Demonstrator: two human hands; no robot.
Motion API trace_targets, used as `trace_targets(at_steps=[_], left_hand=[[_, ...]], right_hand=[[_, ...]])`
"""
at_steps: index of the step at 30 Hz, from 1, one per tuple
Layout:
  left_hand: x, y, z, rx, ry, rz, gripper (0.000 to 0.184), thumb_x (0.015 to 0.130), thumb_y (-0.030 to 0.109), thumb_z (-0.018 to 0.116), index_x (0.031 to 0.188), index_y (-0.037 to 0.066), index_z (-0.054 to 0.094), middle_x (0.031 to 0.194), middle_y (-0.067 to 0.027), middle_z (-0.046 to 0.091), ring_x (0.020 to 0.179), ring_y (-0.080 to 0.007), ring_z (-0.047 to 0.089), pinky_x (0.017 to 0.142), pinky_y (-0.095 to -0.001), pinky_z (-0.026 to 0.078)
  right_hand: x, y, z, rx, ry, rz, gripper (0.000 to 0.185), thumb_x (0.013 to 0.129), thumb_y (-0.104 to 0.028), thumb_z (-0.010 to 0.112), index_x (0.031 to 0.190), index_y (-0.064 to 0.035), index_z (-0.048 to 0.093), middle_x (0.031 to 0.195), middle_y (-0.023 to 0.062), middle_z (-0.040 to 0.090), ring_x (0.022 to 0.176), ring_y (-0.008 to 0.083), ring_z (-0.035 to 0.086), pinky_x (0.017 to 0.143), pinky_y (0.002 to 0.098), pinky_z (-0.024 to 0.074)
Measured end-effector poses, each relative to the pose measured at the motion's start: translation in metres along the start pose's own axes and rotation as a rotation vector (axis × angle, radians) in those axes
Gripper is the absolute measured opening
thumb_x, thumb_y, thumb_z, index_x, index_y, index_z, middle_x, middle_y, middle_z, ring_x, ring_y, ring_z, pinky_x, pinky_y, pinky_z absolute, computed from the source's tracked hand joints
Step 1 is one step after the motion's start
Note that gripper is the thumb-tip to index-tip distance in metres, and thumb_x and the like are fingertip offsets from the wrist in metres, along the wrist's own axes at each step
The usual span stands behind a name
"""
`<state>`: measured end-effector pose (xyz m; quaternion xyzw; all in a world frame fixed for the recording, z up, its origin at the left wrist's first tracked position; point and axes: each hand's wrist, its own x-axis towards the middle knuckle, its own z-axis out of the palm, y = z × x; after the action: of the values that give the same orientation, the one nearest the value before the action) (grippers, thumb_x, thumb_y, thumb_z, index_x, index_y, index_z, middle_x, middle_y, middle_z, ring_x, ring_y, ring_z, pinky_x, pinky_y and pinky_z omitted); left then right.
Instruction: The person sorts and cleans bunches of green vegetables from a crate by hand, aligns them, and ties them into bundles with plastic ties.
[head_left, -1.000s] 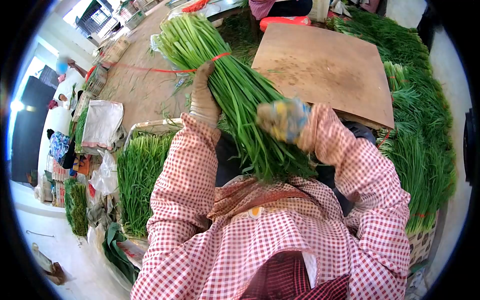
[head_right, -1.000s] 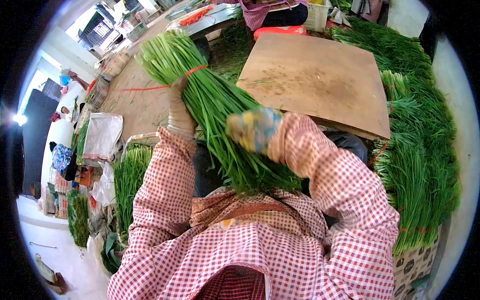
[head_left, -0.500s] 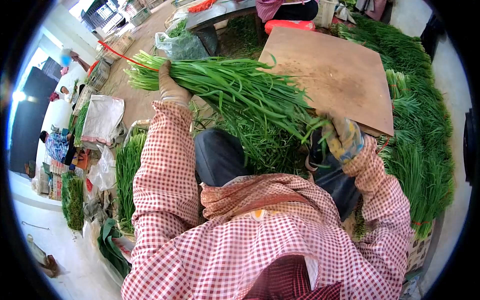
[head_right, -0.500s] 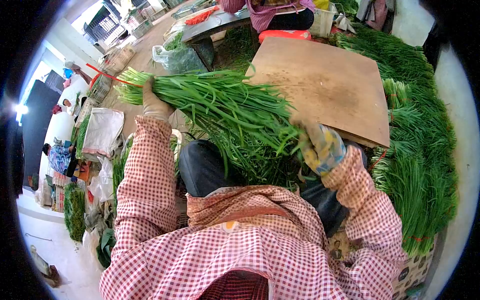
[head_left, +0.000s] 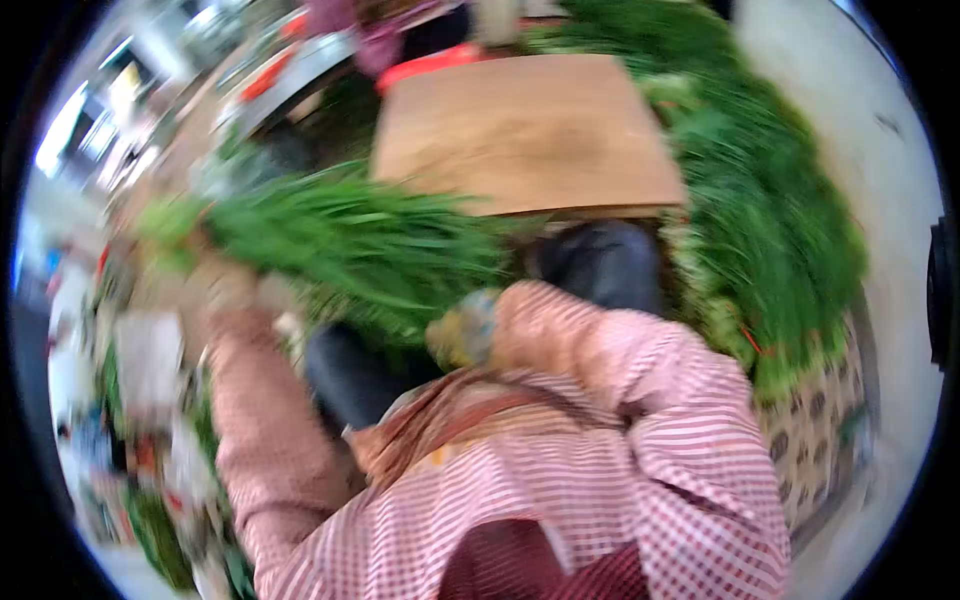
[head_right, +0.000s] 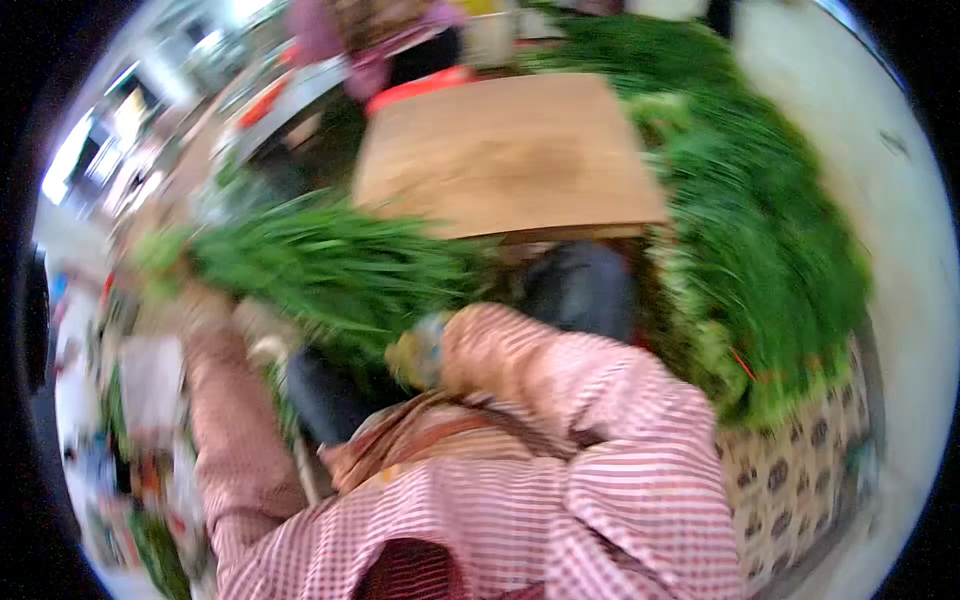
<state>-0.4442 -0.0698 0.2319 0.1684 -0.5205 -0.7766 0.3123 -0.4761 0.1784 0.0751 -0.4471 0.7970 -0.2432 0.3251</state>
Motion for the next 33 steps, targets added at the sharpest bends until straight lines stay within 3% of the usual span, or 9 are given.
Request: trace_targets(at_steps=[2, 6, 13, 15, 18, 20, 24, 30, 33], left_hand=[[0.032, 0.009, -0.024, 0.039, -0.042, 0.065, 0.064, 0.080, 0.048, 0.061, 0.127, 0.007, 0.048, 0.126, -0.0112, 0.052, 0.116, -0.0289, 0.048, 0.099, -0.0478, 0.041], [0.111, 0.033, -0.074, 0.192, 0.012, 0.370, 0.065, 0.072, 0.029, 0.069, 0.128, 0.005, 0.047, 0.127, -0.0106, 0.053, 0.114, -0.0271, 0.051, 0.097, -0.0458, 0.044], [0.127, -0.019, 0.006, 0.456, -0.218, 0.851, 0.082, 0.059, -0.003, 0.081, 0.132, 0.006, 0.044, 0.130, -0.0121, 0.052, 0.114, -0.0270, 0.053, 0.095, -0.0444, 0.048], [0.096, -0.027, 0.054, -0.051, -0.528, 0.579, 0.081, 0.061, -0.006, 0.079, 0.133, 0.005, 0.043, 0.130, -0.0141, 0.052, 0.115, -0.0279, 0.053, 0.095, -0.0438, 0.048], [0.056, -0.041, 0.122, -0.379, -0.762, 0.369, 0.071, 0.068, -0.010, 0.073, 0.132, 0.003, 0.045, 0.128, -0.0159, 0.052, 0.114, -0.0295, 0.054, 0.098, -0.0452, 0.047], [-0.002, -0.043, 0.172, -0.095, -0.718, 0.425, 0.045, 0.088, 0.018, 0.061, 0.130, 0.006, 0.050, 0.128, -0.0115, 0.054, 0.114, -0.0240, 0.054, 0.100, -0.0435, 0.043], [-0.110, -0.046, 0.252, -0.237, -0.821, 0.052, 0.047, 0.088, 0.028, 0.058, 0.127, 0.002, 0.053, 0.123, -0.0091, 0.056, 0.114, -0.0223, 0.053, 0.102, -0.0384, 0.039], [-0.224, -0.132, 0.273, -0.381, -1.127, -0.543, 0.063, 0.082, 0.032, 0.063, 0.134, 0.001, 0.045, 0.132, -0.0111, 0.048, 0.121, -0.0246, 0.046, 0.103, -0.0370, 0.038], [-0.269, -0.187, 0.253, -0.016, -1.325, -0.640, 0.100, 0.072, 0.019, 0.076, 0.147, 0.002, 0.013, 0.144, -0.0137, 0.032, 0.129, -0.0291, 0.037, 0.106, -0.0378, 0.035]], right_hand=[[-0.003, 0.035, 0.044, 0.056, -0.081, 0.331, 0.042, 0.093, -0.040, 0.043, 0.126, -0.0183, 0.056, 0.121, 0.0198, 0.056, 0.111, 0.0366, 0.054, 0.094, 0.0468, 0.0431], [-0.048, 0.000, -0.001, -0.040, 0.085, 0.187, 0.070, 0.085, -0.033, 0.059, 0.146, -0.0214, 0.027, 0.149, 0.0175, 0.023, 0.131, 0.0406, 0.033, 0.105, 0.0475, 0.0363], [-0.055, -0.009, -0.042, 0.058, 0.800, -0.203, 0.066, 0.078, -0.023, 0.066, 0.134, -0.0018, 0.039, 0.136, 0.0234, 0.039, 0.125, 0.0398, 0.041, 0.103, 0.0437, 0.0387], [-0.064, -0.018, -0.060, 0.086, 0.847, -0.166, 0.071, 0.075, -0.021, 0.069, 0.136, -0.0037, 0.038, 0.136, 0.0227, 0.039, 0.125, 0.0384, 0.041, 0.102, 0.0426, 0.0391], [-0.077, -0.019, -0.084, 0.089, 1.394, -0.456, 0.089, 0.066, -0.035, 0.072, 0.138, 0.0005, 0.034, 0.137, 0.0237, 0.037, 0.129, 0.0433, 0.033, 0.105, 0.0506, 0.0333], [-0.131, -0.034, -0.120, -0.338, 1.532, -0.315, 0.103, 0.062, -0.045, 0.074, 0.141, 0.0014, 0.028, 0.139, 0.0240, 0.036, 0.132, 0.0446, 0.029, 0.107, 0.0537, 0.0274], [-0.207, -0.036, -0.157, -0.667, 1.485, -0.087, 0.113, 0.057, -0.059, 0.076, 0.141, 0.0011, 0.030, 0.138, 0.0241, 0.038, 0.128, 0.0427, 0.036, 0.108, 0.0493, 0.0294], [-0.314, -0.012, -0.119, -0.233, 1.005, 0.536, 0.124, 0.050, -0.058, 0.082, 0.142, -0.0003, 0.024, 0.138, 0.0255, 0.039, 0.130, 0.0402, 0.037, 0.109, 0.0483, 0.0287], [-0.345, 0.037, -0.059, 0.488, 1.071, 0.216, 0.117, 0.053, -0.033, 0.090, 0.144, -0.0054, 0.022, 0.143, 0.0167, 0.038, 0.132, 0.0268, 0.039, 0.108, 0.0431, 0.0330]])
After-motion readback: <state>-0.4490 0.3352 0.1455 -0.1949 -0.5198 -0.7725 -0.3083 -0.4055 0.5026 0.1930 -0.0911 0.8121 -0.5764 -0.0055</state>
